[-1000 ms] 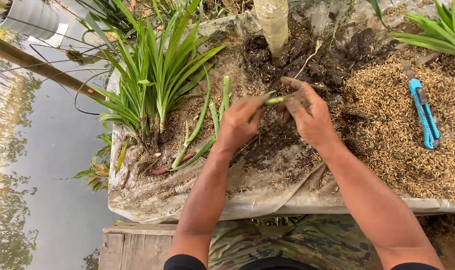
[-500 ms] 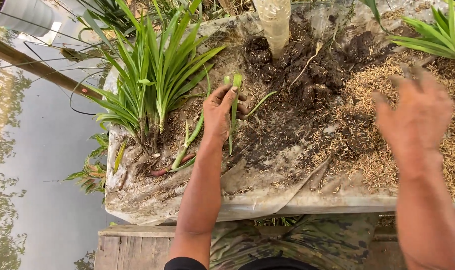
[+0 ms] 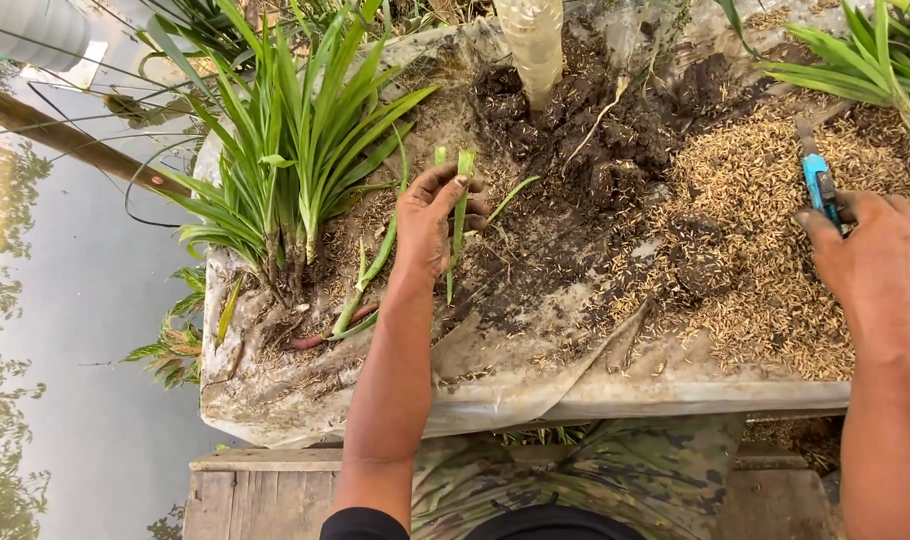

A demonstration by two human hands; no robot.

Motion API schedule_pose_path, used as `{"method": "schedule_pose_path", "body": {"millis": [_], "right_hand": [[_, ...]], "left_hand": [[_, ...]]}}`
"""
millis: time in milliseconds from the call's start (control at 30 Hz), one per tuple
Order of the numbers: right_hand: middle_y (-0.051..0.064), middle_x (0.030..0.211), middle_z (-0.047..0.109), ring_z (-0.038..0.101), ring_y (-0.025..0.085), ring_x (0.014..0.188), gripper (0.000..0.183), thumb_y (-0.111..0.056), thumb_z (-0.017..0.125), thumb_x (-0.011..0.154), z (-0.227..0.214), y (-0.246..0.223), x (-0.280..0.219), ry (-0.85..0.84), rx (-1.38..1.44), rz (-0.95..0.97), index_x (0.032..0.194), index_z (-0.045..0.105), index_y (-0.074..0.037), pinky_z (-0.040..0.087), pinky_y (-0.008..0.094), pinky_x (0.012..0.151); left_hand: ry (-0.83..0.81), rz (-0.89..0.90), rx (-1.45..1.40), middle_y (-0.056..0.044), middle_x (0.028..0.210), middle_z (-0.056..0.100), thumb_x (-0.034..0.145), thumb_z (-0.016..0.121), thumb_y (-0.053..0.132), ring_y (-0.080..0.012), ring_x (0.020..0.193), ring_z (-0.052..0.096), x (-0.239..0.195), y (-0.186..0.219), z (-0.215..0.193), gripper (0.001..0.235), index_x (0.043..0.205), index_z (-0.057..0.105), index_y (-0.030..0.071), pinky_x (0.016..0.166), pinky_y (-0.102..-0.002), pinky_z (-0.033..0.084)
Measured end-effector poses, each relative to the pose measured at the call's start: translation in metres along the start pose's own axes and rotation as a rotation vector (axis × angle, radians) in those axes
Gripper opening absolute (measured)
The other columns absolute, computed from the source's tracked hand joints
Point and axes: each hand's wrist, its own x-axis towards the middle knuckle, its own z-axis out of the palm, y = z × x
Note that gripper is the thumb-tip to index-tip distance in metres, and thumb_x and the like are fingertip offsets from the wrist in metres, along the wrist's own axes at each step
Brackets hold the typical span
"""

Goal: The person trims the leaves of several small green plants on a work surface using a blue utility knife. They hold each plant with one hand and cut the leaves with the other, then place the trimmed pieces aside.

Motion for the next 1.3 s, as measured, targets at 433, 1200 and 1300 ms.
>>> {"method": "schedule_pose_path", "body": {"millis": [433,1200,1300], "right_hand": [[0.028,0.124,0.07,0.068,0.036,0.092,0.034,-0.01,0.064,0.141,-0.021,-0.01,-0.044,0.168,0.399,-0.132,0.165,0.059,0.014,0.055,0.046,0.069],[0.013,0.109,0.061,0.056,0.017,0.077,0.047,-0.021,0.069,0.109,0.022,-0.074,-0.143,-0.09,1.012,-0.404,0.144,0.067,0.009,0.054,0.027,0.056],[0.015,0.114,0.059,0.058,0.02,0.083,0.047,-0.019,0.068,0.109,0.031,-0.083,-0.146,-0.11,1.047,-0.362,0.145,0.065,0.011,0.058,0.029,0.06]], "left_hand": [[0.195,0.278,-0.148,-0.021,0.105,0.084,0.104,0.078,0.011,-0.0276,0.075,0.078,-0.003,0.046,-0.048,0.026,0.126,0.079,-0.003,0.061,-0.042,0.069],[0.326,0.138,1.449,-0.027,0.15,0.066,0.103,0.077,0.014,-0.0037,0.044,0.045,-0.01,0.041,-0.071,0.042,0.144,0.071,0.007,0.04,-0.02,0.049],[0.297,0.303,1.492,-0.031,0.141,0.071,0.105,0.08,0.014,-0.0054,0.044,0.054,0.005,0.03,-0.066,0.036,0.139,0.075,0.005,0.043,-0.02,0.056]]}}
